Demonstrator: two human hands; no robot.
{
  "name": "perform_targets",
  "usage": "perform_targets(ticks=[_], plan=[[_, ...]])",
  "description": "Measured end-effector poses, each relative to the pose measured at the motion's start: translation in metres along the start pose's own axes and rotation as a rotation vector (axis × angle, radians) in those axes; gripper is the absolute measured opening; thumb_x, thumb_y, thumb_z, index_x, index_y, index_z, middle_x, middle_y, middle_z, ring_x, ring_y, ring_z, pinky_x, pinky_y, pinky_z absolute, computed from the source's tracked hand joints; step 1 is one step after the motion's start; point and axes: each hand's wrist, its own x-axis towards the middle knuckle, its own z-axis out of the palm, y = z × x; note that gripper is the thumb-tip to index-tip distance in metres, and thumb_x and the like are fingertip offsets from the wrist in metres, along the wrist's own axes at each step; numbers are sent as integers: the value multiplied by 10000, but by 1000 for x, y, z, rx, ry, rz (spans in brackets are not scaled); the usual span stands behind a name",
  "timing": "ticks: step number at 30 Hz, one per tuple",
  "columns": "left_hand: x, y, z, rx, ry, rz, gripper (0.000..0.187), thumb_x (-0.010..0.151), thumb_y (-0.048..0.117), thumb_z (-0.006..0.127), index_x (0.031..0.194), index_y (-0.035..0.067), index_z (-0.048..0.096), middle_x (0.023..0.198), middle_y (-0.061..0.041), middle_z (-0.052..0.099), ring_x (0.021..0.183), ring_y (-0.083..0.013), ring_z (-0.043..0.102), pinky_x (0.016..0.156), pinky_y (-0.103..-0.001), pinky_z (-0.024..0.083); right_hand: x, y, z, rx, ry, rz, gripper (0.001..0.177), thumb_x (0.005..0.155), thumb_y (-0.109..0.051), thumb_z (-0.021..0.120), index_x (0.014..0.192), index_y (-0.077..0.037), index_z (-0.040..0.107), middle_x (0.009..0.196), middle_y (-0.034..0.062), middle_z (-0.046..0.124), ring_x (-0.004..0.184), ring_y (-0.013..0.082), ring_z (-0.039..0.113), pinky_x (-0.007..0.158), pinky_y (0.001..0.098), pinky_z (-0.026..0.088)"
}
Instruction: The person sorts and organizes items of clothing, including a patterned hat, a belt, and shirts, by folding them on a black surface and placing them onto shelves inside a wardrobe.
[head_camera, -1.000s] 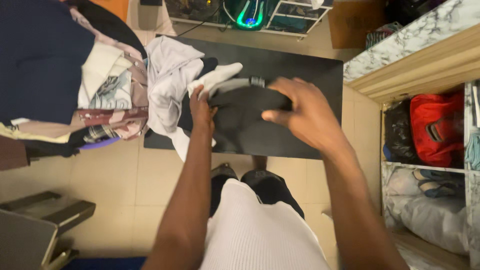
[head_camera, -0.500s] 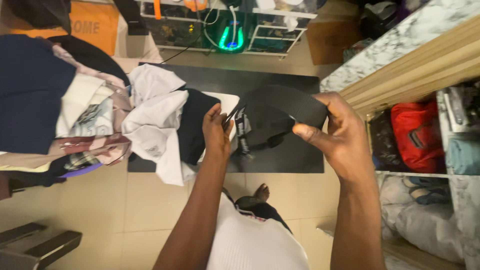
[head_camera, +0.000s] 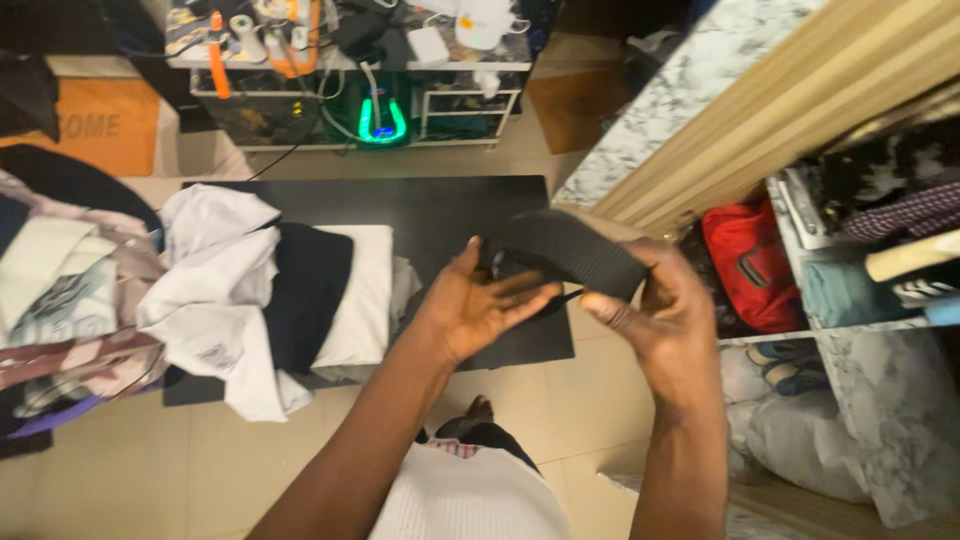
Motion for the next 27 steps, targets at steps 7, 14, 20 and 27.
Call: perform_targets(ticks=[7,14,20,27], plan=[[92,-39,33,222,-332,42,301,1064,283,620,1170,4,659,1087,-191,704,952,-298,664,858,-416,562,-30,23,-97,-129,-23,39,417,730,-75,869,1084,-17,655,1027,37,672,1001,155,598,925,304,454],[166,-80,111,66,-214,42,372,903,101,554,1157,-171,534,1104,-313,677,1013,-409,710,959,-498,581,-78,34,-182,-89,54,-29,356,746,-81,863,1033,-17,661,1050,46,624,1019,180,583,913,313,445],[227,-130,198,121,-358,330,326,828,-113,547,1143,-78,471,1080,-247,592,979,-413,695,958,-554,605,-120,23,-249,-513,333,53,294,710,-74,837,968,-32,704,1001,56,702,932,204,653,822,327,484],[234,-215,288,242,-552,277,425,899,42,743,1235,-41,495,1116,-231,670,890,-304,700,786,-451,606,-151,68,-321,-475,606,125,265,733,-83,838,949,-32,693,983,60,680,878,193,631,791,305,489]])
